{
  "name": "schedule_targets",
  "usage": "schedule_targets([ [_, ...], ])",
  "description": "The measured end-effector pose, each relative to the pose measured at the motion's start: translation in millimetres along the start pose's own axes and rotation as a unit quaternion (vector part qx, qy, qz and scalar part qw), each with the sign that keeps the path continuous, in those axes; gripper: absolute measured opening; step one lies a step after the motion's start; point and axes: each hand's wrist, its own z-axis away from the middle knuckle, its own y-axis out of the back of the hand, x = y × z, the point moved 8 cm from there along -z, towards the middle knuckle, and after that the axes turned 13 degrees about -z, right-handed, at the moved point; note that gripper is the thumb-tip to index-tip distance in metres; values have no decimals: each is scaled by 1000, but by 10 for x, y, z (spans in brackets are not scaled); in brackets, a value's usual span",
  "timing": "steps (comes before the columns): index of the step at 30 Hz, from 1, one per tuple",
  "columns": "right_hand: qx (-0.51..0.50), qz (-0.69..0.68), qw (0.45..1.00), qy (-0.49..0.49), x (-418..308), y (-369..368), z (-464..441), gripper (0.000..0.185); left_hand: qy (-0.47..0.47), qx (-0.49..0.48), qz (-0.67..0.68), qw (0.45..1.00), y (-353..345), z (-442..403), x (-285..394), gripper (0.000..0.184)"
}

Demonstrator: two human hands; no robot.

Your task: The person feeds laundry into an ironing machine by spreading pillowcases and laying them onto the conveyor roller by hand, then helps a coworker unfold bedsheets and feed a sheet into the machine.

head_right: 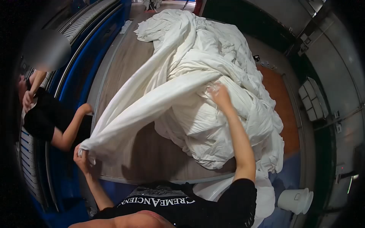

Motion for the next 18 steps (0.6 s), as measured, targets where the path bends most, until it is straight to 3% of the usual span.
schedule_targets([
  [1, 68, 2, 995, 77, 272, 225, -295, 45, -26, 23, -33, 999, 48, 9, 124, 15],
  [3, 176, 101, 976, 78, 755, 671, -817, 60, -17, 9, -39, 999, 37, 73, 169, 19],
  [4, 229, 137, 958, 102, 894, 803, -976, 66, -68, -2, -119, 991, 24, 99, 250, 22],
  [6, 233, 260, 933, 85, 739, 955, -914, 77, -123, -39, -243, 962, -36, 150, 227, 31],
  [7, 199, 228, 953, 18, 1146, 898, -916, 72, -153, -61, -317, 934, -135, 186, 223, 31],
  [9, -11, 204, 946, -253, 1860, 656, -941, 60, -200, -90, -451, 865, -297, 272, -168, 30],
  [10, -9, 201, 945, -257, 2010, 702, -950, 60, -141, -159, -483, 849, -423, 278, -694, 30],
  [11, 66, 176, 955, -228, 2102, 828, -983, 51, -80, -226, -511, 825, -555, 281, -1071, 32],
  [12, 140, 150, 958, -198, 2147, 945, -996, 43, -37, -301, -565, 767, -777, 365, -1160, 36],
  [13, 212, 100, 967, -99, 1657, 1076, -1017, 30, 5, -370, -613, 698, -1027, 528, -1179, 40],
  [15, 138, -32, 984, -105, 779, 1062, -1032, 29, -148, -413, -490, 754, -1750, 632, -732, 51],
  [16, 134, -29, 989, -62, 334, 1001, -908, 22, -210, -433, -382, 789, -2221, 733, -159, 54],
  [17, 96, 285, 915, 270, -329, 562, -607, 18, -232, -464, -279, 808, -2647, 859, -27, 56],
  [18, -66, 200, 920, 331, -724, 118, -282, 14, -214, -514, -218, 801, -3006, 1030, 335, 60],
])
